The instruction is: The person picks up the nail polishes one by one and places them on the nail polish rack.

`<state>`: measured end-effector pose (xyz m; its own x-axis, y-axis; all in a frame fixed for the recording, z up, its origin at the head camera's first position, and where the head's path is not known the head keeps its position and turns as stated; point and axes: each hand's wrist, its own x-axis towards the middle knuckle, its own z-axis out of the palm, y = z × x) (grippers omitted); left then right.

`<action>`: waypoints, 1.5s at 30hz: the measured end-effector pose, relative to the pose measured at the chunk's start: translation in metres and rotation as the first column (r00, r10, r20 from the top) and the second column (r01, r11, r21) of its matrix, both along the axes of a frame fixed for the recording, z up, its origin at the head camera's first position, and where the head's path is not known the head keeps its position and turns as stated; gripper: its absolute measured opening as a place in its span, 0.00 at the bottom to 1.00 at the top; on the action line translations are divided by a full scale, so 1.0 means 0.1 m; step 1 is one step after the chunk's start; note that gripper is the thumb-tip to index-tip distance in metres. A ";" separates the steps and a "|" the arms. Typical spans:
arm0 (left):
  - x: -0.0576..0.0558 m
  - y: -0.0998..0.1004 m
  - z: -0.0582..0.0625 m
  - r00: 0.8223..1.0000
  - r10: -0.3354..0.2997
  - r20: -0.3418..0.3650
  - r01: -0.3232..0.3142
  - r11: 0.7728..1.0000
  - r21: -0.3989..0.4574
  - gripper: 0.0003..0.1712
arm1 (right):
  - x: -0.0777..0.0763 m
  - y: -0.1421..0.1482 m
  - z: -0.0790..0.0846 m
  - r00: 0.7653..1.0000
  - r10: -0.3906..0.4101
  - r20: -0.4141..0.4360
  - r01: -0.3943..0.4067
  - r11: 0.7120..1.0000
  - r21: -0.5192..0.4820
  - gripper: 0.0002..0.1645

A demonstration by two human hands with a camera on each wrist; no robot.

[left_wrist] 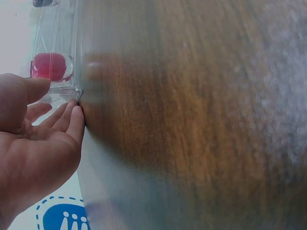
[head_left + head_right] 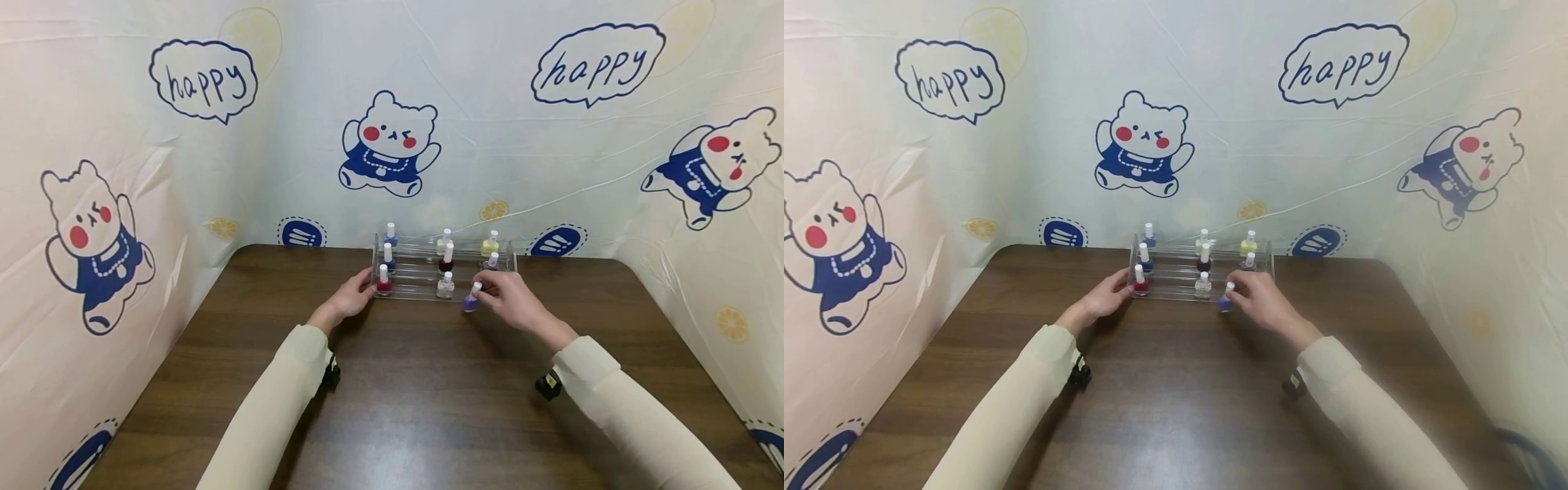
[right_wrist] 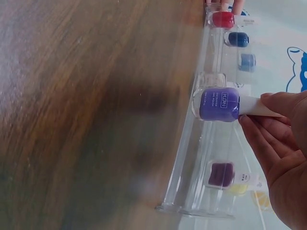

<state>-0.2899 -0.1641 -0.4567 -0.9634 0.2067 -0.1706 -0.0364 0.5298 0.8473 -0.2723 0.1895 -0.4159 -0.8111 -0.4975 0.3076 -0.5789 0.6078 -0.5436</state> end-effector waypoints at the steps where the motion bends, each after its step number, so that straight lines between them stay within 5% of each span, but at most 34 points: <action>1: 0.00 0.00 0.00 1.000 0.000 0.001 0.000 1.000 0.000 0.33 | 0.00 0.01 0.00 1.000 -0.003 -0.001 0.003 1.000 0.001 0.06; 45: 0.02 -0.01 0.00 1.000 -0.008 0.003 0.008 1.000 -0.002 0.33 | -0.17 0.30 0.09 0.994 -0.106 -0.016 0.106 0.994 -0.017 0.09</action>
<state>-0.2877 -0.1649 -0.4562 -0.9613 0.2140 -0.1737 -0.0344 0.5320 0.8460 -0.2895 0.2193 -0.4069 -0.8539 -0.4036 0.3285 -0.5204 0.6577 -0.5446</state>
